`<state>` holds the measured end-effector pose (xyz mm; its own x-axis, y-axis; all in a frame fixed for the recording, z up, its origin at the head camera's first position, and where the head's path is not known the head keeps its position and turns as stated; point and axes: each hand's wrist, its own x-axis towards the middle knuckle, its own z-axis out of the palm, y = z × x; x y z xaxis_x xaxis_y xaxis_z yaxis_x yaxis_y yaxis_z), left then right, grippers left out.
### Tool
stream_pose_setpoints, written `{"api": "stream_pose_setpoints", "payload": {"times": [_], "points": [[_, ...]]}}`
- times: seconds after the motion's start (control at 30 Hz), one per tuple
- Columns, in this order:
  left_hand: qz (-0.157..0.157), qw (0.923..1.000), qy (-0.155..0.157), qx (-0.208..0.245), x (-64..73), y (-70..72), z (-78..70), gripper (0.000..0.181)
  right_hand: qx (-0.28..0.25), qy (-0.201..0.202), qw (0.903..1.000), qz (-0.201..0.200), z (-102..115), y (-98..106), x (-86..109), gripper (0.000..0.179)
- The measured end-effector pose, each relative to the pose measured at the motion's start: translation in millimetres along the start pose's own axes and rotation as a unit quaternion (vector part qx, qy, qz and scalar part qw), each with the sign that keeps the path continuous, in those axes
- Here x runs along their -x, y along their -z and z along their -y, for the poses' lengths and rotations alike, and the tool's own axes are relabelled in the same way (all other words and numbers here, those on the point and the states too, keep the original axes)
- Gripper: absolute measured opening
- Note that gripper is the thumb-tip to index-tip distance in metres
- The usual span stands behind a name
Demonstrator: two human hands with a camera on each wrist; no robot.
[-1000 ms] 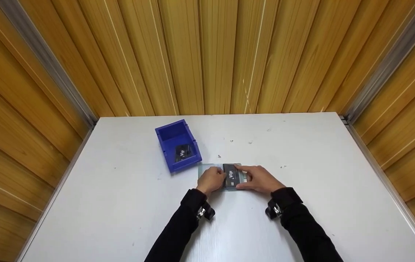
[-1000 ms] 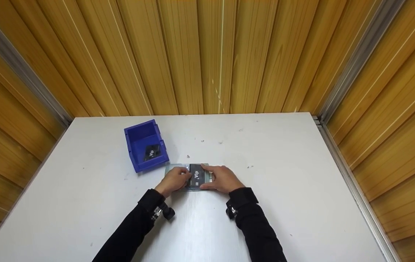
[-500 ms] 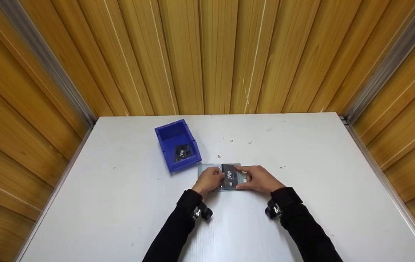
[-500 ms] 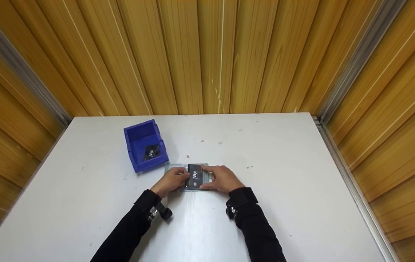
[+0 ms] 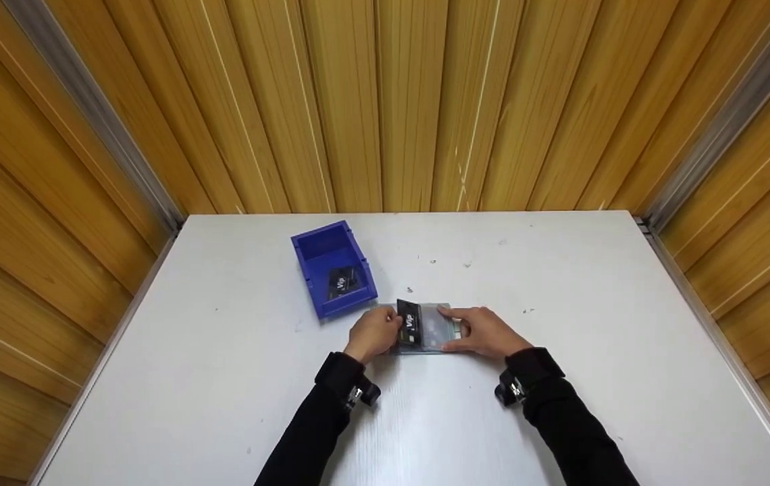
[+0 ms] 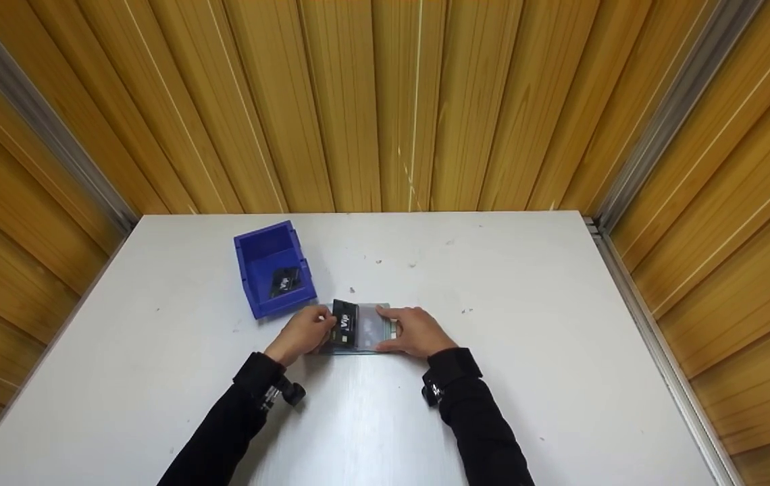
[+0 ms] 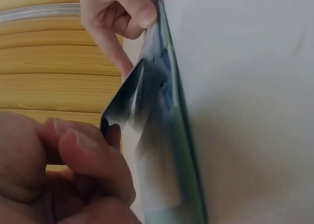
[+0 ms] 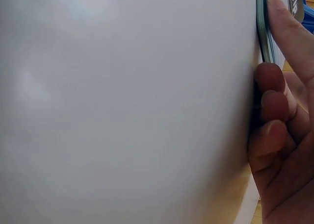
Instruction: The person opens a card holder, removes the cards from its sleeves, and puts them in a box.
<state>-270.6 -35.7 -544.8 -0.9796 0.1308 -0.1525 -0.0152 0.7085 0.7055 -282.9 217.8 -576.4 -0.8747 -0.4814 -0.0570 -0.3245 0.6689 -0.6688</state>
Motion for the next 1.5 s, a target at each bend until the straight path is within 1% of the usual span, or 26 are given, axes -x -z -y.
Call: {"api": "stream_pose_setpoints", "payload": {"times": [0.07, 0.13, 0.33, 0.47, 0.57, 0.73, 0.87, 0.97, 1.07, 1.13, 1.2, 1.3, 1.4, 1.5], "points": [[-0.012, 0.9997, -0.004, -0.022, 1.6, 4.6, -1.5, 0.026, -0.002, 0.002, 1.0, -0.003, 0, 0, -0.3, 0.08], [-0.02, 0.9993, -0.006, -0.032, 2.5, 7.6, -1.6, 0.025, -0.002, 0.003, 1.0, -0.002, 0, 0, 0.0, 0.08], [-0.009, 0.9997, 0.002, -0.024, 3.8, 10.8, -1.2, 0.023, 0.003, -0.013, 0.9999, 0.0, -2, 1, 1.6, 0.08], [-0.016, 0.9995, 0.002, -0.028, 3.6, 14.1, -1.0, 0.022, 0.001, -0.008, 1.0, 0.0, -1, 1, -0.7, 0.081], [-0.023, 0.9992, -0.003, -0.033, 3.7, 15.8, -0.2, 0.021, 0.0, 0.002, 1.0, 0.002, 0, 1, -1.7, 0.081], [-0.025, 0.9992, -0.009, -0.031, 3.6, 18.2, -0.8, 0.021, 0.005, 0.012, 0.9999, -0.004, -1, 1, -1.7, 0.08], [-0.02, 0.9995, -0.013, -0.02, 2.5, 22.5, -4.7, 0.022, 0.004, 0.005, 1.0, -0.005, -1, 1, -0.7, 0.081], [-0.03, 0.9992, -0.024, -0.015, 1.5, 29.4, -9.1, 0.023, 0.001, 0.0, 1.0, 0.0, -1, 0, 0.0, 0.081], [-0.056, 0.9976, -0.036, -0.021, -1.5, 40.2, -13.6, 0.023, 0.005, -0.005, 1.0, 0.002, -1, 0, 0.0, 0.081], [-0.079, 0.9958, -0.036, -0.027, -3.8, 48.4, -15.7, 0.023, 0.005, -0.005, 1.0, 0.003, -1, 0, 0.0, 0.081], [-0.108, 0.993, -0.031, -0.037, -7.2, 56.8, -16.0, 0.022, 0.003, -0.009, 0.9999, 0.004, 0, 0, 0.0, 0.081], [-0.15, 0.9876, -0.011, -0.043, -13.1, 69.2, -12.3, 0.022, -0.002, -0.012, 0.9999, 0.007, 1, 0, 0.1, 0.081], [-0.203, 0.9779, 0.007, -0.049, -19.5, 79.7, -3.2, 0.022, -0.004, -0.013, 0.9999, 0.006, 1, 0, 0.3, 0.081], [-0.26, 0.9629, 0.009, -0.073, -26.2, 84.9, 10.8, 0.024, -0.004, -0.014, 0.9999, 0.004, 1, 0, 0.6, 0.081]]}}
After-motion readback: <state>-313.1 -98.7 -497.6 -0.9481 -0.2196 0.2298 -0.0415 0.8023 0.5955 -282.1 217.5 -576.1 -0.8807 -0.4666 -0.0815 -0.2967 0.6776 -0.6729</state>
